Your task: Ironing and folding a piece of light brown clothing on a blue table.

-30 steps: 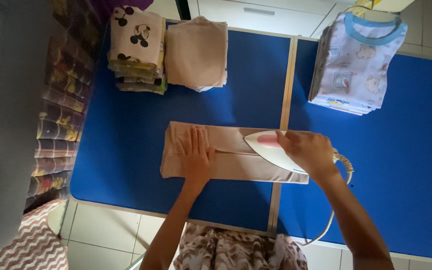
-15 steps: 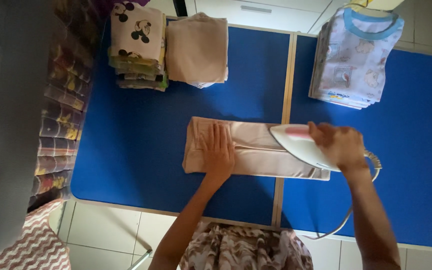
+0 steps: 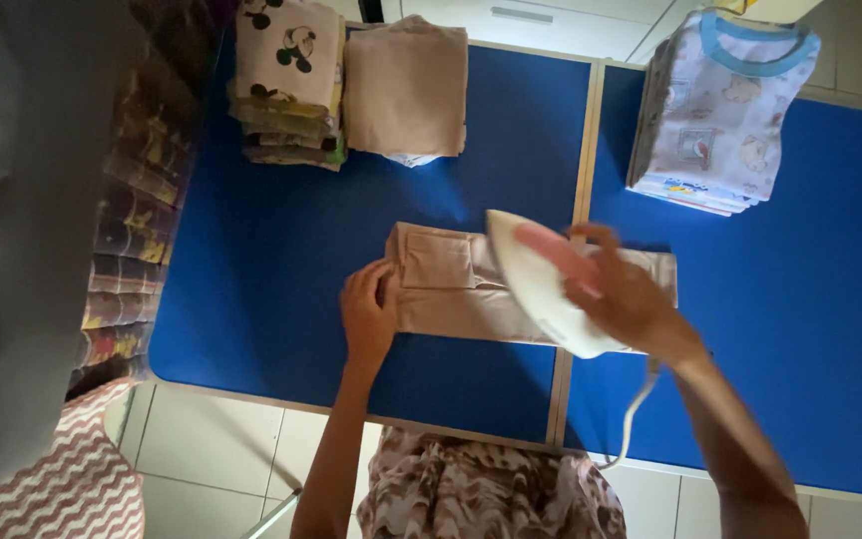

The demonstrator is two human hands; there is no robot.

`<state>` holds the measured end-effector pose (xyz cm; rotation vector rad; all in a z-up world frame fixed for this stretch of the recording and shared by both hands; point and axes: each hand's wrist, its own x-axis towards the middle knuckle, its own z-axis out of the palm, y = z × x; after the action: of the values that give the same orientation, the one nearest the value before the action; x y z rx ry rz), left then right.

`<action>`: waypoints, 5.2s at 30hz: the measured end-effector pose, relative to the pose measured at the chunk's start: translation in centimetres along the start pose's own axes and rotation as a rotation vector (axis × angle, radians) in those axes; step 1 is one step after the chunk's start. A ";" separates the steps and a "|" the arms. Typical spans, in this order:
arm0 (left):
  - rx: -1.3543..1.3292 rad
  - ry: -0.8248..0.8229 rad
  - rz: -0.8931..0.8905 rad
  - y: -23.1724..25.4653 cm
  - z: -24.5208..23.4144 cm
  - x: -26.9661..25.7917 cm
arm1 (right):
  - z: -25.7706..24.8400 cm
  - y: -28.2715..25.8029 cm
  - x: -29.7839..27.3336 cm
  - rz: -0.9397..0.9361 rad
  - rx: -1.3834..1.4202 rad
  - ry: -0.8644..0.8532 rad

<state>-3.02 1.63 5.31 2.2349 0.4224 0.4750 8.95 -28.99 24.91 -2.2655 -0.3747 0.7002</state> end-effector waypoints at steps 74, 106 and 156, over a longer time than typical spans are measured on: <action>0.363 0.055 0.141 -2.1 1.9 -0.7 | 13.5 -4.5 2.4 -0.552 -0.604 0.152; 0.295 0.047 0.102 -1.5 1.7 -0.7 | 13.8 -5.7 2.5 -0.330 -0.418 0.070; -0.224 0.005 -0.526 3.6 -2.5 -4.0 | 13.8 -4.5 8.8 -0.441 -0.259 0.177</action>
<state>-7.12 -0.78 8.78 1.8146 0.8823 0.2328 7.77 -14.19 16.68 -2.3425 -0.8859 0.2320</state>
